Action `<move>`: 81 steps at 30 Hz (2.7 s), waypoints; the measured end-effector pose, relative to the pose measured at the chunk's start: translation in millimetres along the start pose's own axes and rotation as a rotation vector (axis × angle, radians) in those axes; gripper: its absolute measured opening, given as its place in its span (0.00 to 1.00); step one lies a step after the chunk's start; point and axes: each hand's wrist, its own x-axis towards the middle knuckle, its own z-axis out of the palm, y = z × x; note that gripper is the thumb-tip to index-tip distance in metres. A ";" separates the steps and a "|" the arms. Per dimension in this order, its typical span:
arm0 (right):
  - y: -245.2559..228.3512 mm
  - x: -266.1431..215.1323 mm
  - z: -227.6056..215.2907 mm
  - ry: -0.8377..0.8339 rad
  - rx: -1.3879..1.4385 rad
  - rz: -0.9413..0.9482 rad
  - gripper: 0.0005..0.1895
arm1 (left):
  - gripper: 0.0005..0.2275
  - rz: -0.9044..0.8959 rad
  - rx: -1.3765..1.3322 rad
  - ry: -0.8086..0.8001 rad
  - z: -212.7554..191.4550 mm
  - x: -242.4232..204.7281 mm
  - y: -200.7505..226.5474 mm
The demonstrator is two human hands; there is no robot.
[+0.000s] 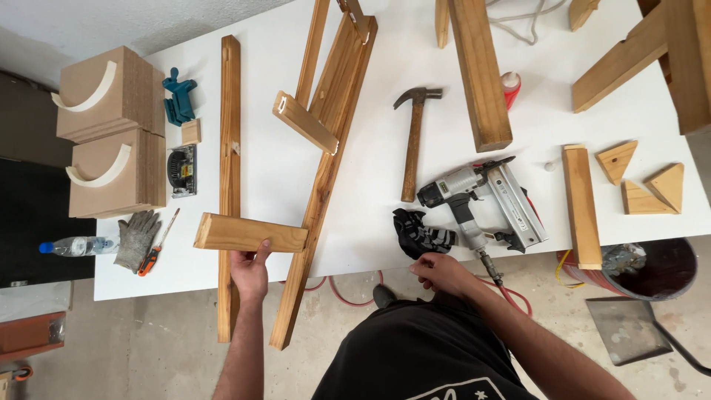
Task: The person assembles wooden furniture parts on a white workbench. They apply glue from a red bottle to the ends of wooden pieces and use a hammer to tap them into place, joining the components together.
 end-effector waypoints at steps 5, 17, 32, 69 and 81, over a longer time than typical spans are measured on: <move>21.6 13.8 7.5 -0.008 -0.334 -0.204 0.09 | 0.16 0.157 0.428 -0.144 11.9 -42.0 58.0; -80.9 -96.3 -79.5 -0.045 -0.720 -0.167 0.38 | 0.08 1.432 0.567 -0.882 218.9 -126.4 65.5; 92.7 -58.2 -272.8 1.346 -0.390 -0.027 0.33 | 0.09 1.210 0.500 -0.816 215.9 -136.7 37.9; -29.0 -117.5 -116.7 0.814 -0.289 0.071 0.15 | 0.09 0.876 0.473 -0.522 116.3 -113.4 -59.0; -74.1 -66.8 53.0 0.130 -0.934 -0.446 0.19 | 0.38 1.298 0.591 -0.857 135.9 -121.7 18.7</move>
